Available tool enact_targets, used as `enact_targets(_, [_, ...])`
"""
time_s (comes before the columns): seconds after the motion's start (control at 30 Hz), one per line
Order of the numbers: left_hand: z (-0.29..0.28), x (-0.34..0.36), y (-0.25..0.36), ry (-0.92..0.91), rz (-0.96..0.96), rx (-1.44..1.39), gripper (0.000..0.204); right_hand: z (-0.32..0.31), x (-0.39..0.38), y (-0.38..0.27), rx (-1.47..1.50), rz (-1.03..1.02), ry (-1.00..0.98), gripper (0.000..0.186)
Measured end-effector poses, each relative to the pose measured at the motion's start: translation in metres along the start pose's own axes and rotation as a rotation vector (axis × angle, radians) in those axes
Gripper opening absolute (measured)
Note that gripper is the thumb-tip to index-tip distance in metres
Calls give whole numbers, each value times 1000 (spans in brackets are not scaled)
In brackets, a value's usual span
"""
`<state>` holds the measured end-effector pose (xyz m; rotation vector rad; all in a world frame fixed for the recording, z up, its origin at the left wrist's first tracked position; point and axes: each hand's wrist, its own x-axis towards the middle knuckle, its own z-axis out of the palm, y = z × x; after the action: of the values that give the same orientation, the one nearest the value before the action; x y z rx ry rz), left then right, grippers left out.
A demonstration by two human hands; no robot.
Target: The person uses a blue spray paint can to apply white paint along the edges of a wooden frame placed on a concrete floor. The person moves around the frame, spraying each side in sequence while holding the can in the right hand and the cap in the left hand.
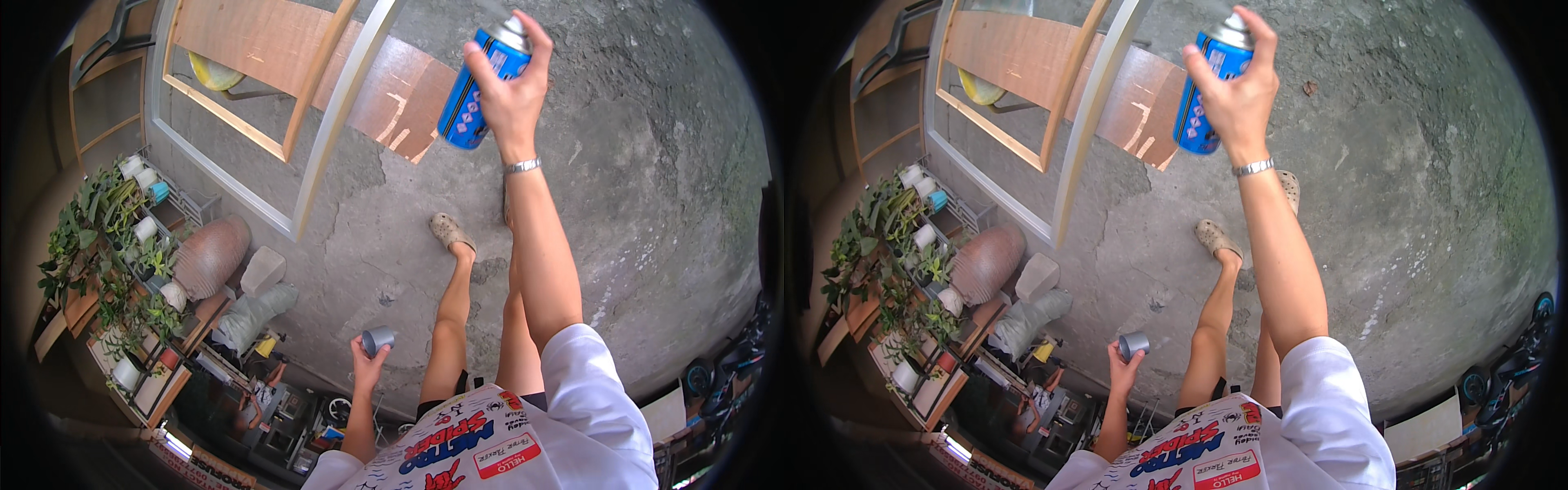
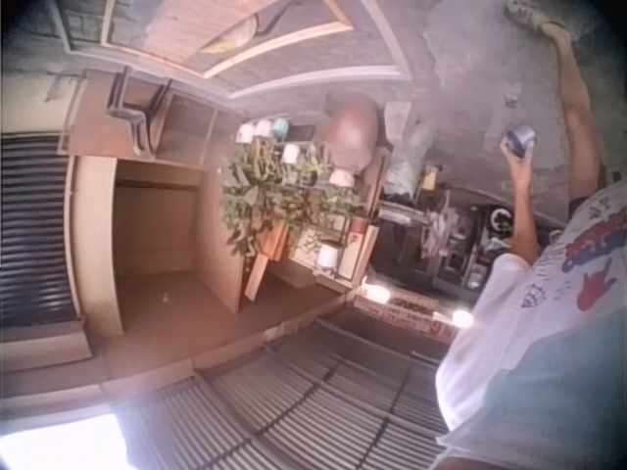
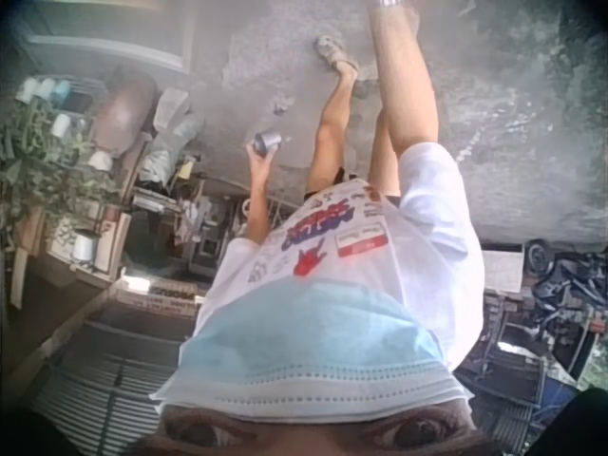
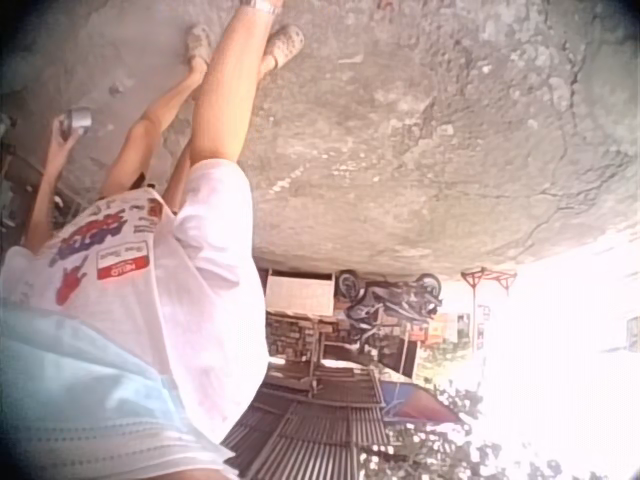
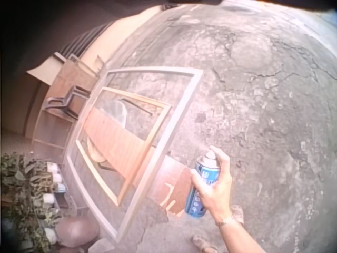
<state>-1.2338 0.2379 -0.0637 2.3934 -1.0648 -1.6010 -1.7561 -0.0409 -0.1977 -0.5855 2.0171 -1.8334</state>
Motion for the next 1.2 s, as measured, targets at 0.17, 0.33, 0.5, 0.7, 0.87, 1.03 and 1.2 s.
enact_targets(0.17, [-1,3,10,2,-11,14,68,1,-103,-15,33,39,-243,71])
enact_targets(0.33, [-11,7,3,14,14,27,69,-28,-191,-40,23,151,-539,73])
enact_targets(0.5, [-12,7,-2,14,-4,-2,69,-14,-151,-25,-24,65,-442,70])
enact_targets(0.7, [-13,6,-9,-4,-2,6,69,7,-10,9,-83,-78,-9,71])
enact_targets(0.87, [-14,5,-9,5,7,9,70,2,28,10,20,-58,219,65])
enact_targets(1.03, [-12,9,-4,8,9,42,70,0,-33,-3,-23,-4,-52,71])
enact_targets(1.2, [-14,10,-3,-7,15,36,70,-9,-146,-26,6,27,-350,73])
